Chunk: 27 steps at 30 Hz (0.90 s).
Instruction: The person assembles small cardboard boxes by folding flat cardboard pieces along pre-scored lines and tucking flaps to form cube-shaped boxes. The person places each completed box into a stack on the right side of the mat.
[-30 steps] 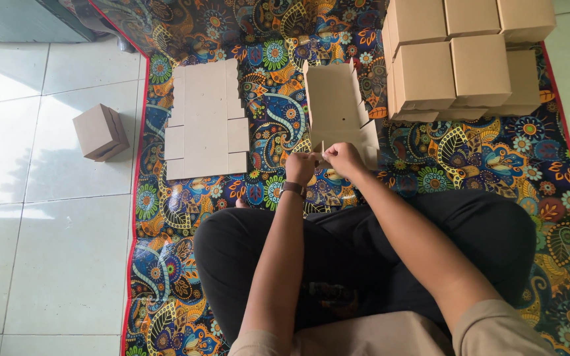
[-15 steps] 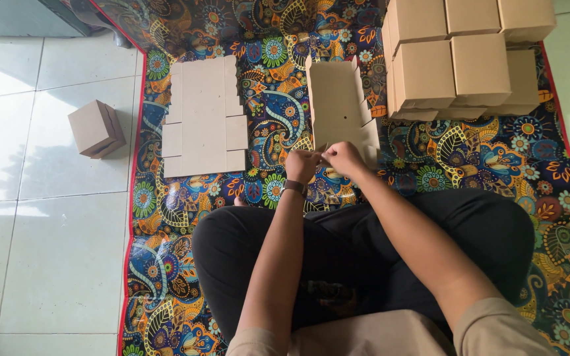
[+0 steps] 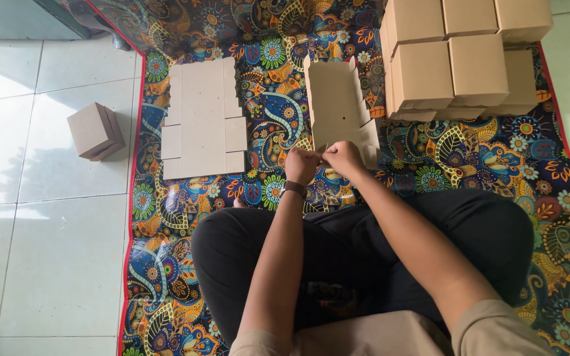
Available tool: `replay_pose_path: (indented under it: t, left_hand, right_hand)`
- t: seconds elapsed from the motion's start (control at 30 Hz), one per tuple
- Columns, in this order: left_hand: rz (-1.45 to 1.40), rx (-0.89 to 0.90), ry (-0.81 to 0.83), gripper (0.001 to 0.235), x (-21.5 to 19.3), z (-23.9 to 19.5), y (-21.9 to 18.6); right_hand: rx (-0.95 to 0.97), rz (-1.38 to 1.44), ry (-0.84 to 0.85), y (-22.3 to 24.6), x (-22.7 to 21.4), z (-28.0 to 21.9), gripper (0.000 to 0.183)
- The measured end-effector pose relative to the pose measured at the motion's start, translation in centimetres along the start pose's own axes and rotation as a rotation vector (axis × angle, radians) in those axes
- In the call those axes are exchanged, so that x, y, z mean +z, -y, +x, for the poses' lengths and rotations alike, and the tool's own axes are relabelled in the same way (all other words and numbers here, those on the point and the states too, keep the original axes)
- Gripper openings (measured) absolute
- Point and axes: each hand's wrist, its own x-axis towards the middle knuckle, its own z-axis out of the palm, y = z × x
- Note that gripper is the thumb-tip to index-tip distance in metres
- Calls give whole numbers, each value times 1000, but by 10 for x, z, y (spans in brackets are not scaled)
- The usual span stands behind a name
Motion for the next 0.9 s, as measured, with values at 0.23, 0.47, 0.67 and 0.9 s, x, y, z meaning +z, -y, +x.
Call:
replay_pose_path:
  t: [0.23, 0.47, 0.67, 0.9]
  left_hand:
    - [74, -19, 47, 23, -5, -9, -16]
    - [16, -65, 52, 16, 4, -5, -3]
    - [-50, -109, 91, 19, 20, 7, 29]
    - [-170, -291, 63, 28, 5, -2, -3]
  right_hand:
    - [-16, 23, -14, 12, -11, -11, 24]
    - [-67, -10, 73, 31, -27, -26, 26]
    - [-43, 86, 79, 16, -16, -13, 21]
    - [-10, 356, 146, 15, -25, -11, 29]
